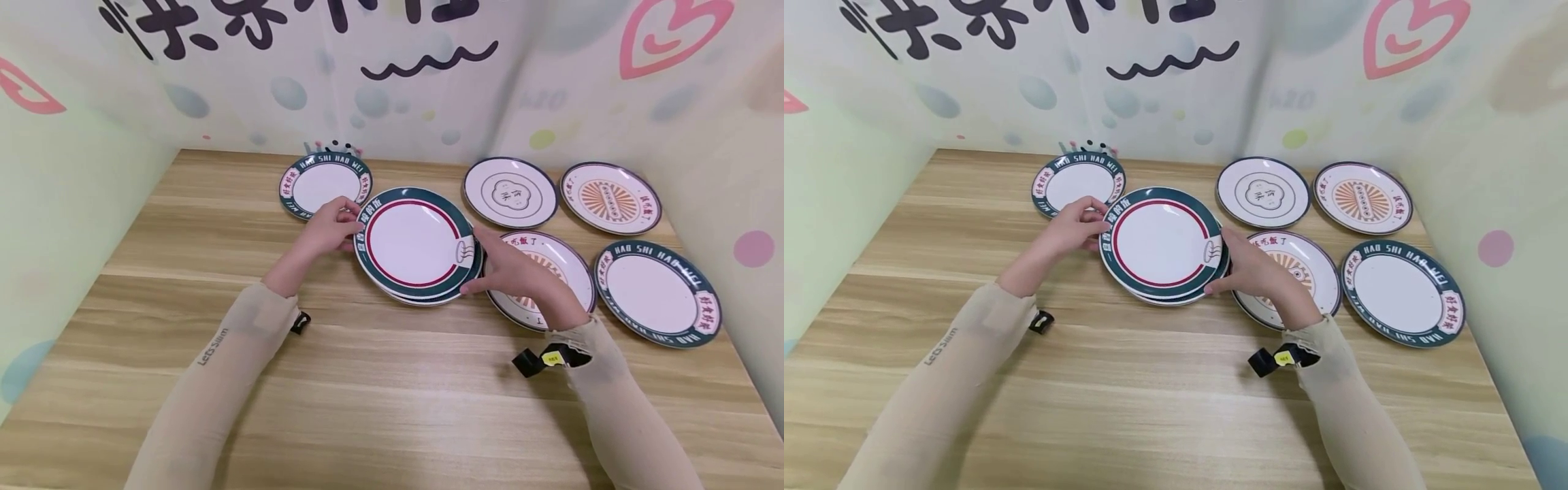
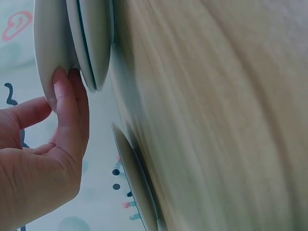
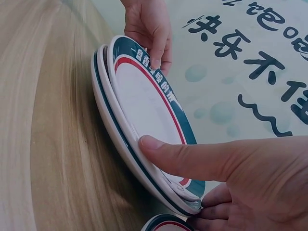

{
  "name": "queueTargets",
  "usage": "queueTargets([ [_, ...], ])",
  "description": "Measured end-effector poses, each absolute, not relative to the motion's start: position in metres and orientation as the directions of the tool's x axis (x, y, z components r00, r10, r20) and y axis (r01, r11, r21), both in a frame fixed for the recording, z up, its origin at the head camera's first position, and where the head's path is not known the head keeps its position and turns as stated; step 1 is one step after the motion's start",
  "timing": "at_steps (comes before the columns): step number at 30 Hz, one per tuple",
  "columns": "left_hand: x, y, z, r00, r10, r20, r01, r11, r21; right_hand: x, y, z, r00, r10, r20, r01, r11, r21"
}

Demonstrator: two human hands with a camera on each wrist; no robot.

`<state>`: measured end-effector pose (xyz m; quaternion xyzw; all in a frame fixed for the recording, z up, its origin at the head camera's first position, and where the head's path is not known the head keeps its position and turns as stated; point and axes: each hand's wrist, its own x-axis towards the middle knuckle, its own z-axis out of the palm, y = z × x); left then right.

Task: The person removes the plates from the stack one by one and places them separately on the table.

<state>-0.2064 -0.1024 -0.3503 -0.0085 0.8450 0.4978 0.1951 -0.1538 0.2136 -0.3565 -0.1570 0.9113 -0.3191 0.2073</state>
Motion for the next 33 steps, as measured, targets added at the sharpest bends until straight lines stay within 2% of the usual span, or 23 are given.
queueTargets([
  [17,-0.21,-0.137,-0.346,-0.935,0.093,-0.344,-0.285,0.381,0.879,-0.152,0.21,-0.354,-0.872,-0.381,-0.309,-0.118,0.774,-0.622],
  [33,-0.206,-0.178,-0.328,-0.949,-0.01,-0.317,-0.299,0.354,0.886,-0.154,0.21,-0.354,-0.868,-0.382,-0.318,-0.112,0.774,-0.623],
])
